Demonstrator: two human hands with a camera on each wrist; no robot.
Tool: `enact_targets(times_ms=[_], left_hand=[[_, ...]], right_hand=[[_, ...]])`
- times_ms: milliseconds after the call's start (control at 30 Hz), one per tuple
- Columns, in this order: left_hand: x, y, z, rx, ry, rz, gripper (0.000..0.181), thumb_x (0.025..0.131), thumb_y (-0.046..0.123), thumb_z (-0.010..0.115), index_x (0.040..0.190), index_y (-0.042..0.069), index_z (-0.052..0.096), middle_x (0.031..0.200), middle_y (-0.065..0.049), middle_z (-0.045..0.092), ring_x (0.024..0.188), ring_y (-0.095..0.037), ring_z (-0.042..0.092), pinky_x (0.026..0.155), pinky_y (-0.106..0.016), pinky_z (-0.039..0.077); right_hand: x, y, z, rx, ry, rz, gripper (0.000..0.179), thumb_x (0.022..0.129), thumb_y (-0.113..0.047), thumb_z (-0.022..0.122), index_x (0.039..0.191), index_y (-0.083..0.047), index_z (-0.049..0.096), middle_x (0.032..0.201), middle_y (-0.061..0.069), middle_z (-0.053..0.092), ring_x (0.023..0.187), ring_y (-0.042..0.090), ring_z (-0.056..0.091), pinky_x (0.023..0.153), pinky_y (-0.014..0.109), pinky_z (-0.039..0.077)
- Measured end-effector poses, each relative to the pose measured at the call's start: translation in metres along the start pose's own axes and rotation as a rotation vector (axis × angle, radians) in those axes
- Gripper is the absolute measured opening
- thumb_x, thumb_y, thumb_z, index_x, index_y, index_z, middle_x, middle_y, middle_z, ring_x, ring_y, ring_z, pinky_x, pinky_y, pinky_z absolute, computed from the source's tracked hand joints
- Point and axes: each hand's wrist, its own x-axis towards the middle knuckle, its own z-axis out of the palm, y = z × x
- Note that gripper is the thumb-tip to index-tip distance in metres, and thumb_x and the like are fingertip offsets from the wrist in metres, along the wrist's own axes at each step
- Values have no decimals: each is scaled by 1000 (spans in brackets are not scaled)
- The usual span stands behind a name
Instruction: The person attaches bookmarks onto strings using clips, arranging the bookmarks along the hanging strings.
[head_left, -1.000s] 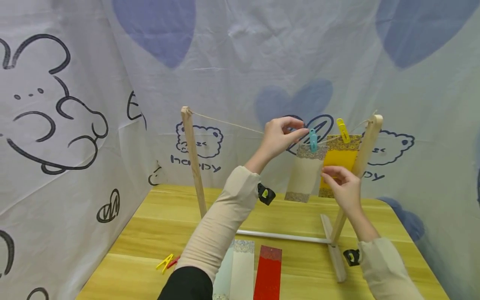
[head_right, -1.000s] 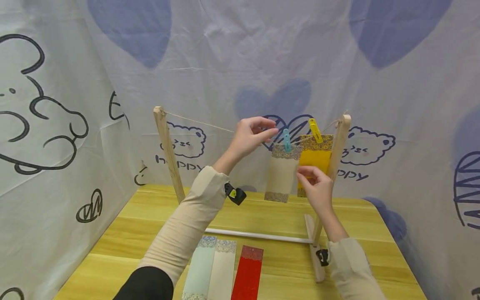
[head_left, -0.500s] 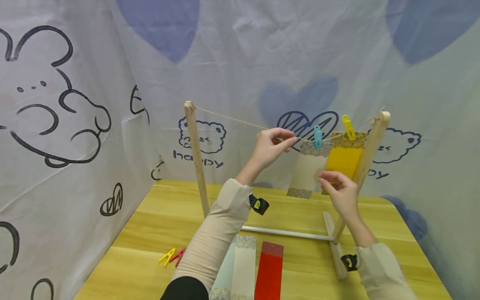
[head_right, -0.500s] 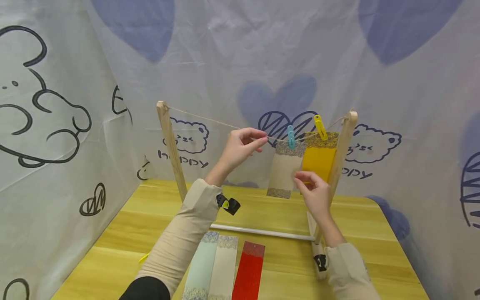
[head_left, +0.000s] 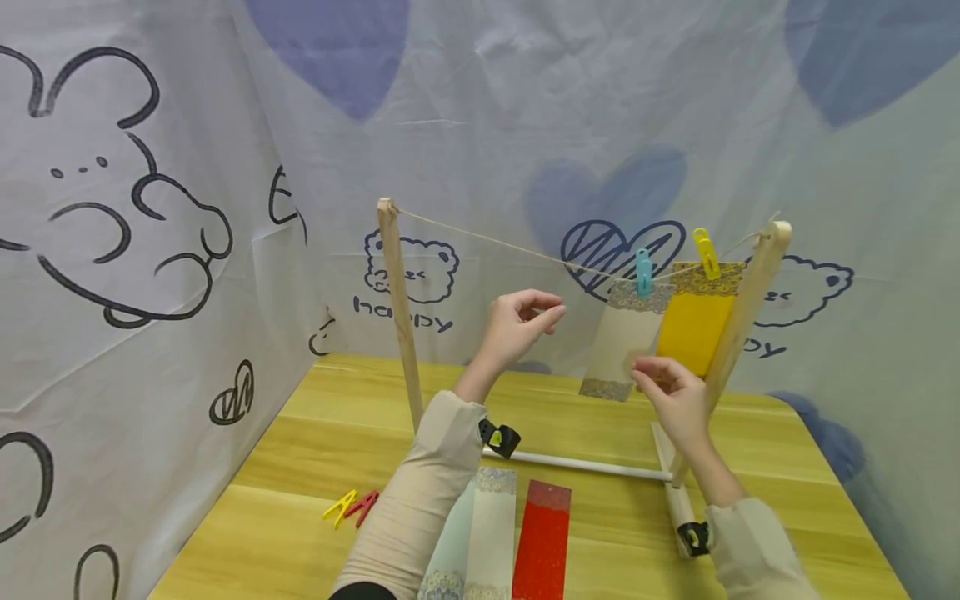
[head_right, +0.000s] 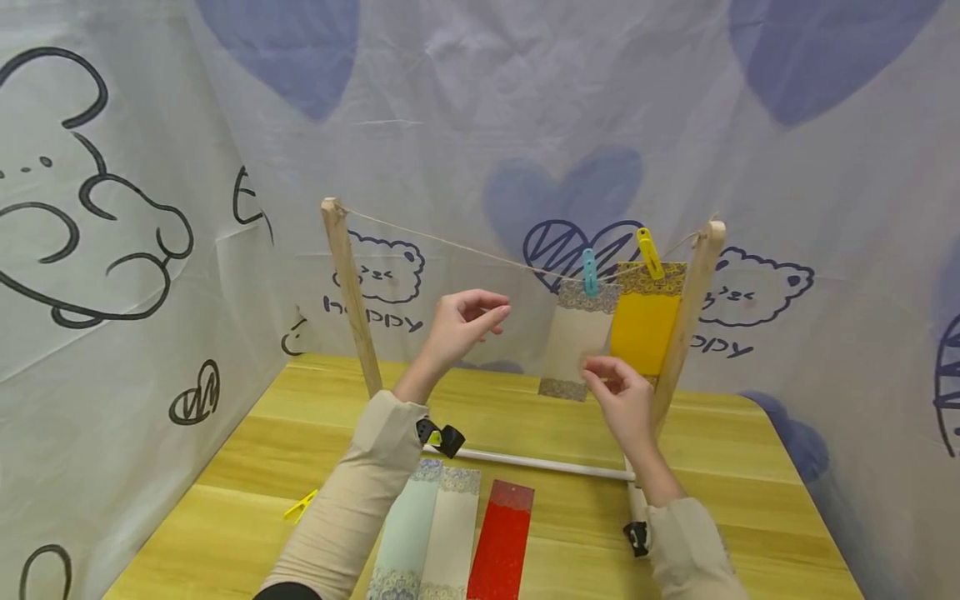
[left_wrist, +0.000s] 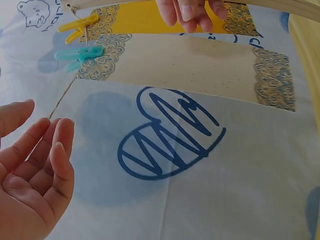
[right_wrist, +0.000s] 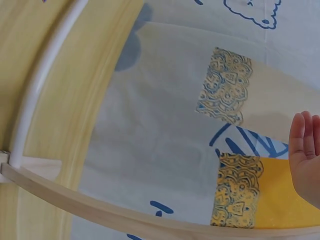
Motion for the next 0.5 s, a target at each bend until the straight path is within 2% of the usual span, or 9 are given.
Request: enact_targets(times_ms=[200,300,333,500], left_hand=[[-18,-15,-8,-16,43,-35,20,84,9,62,98,-5,64,87,-15,64,68,-31,60,52,-19,43],[-29,-14,-13,-24,51,-44,19,85,6,61,98,-8,63,86,-19,63,70,-35,59,52,-23,43],[-33,-12,-15,-28,50,-49,19,85,5,60,98,-9,62,86,-20,62,68,-31,60,52,-23,43],[-48,-5,-20,-46,57,-74,18,85,0,57,97,-13,61,86,-25,61,63,-15,58,55,-19,45]], right_hand=[[-8,6,3,16,-14,27,12,75,20,58,86,19,58,79,19,63,61,1,57,56,15,48],[-12,11,4,50,-12,46,12,74,21,58,86,20,57,78,9,64,60,2,57,55,15,48],[-13,12,5,57,-11,57,12,74,21,58,86,20,57,79,6,64,60,2,58,55,15,48],[-20,18,7,1,-29,98,12,76,17,59,88,18,58,81,20,63,62,4,58,56,15,49]])
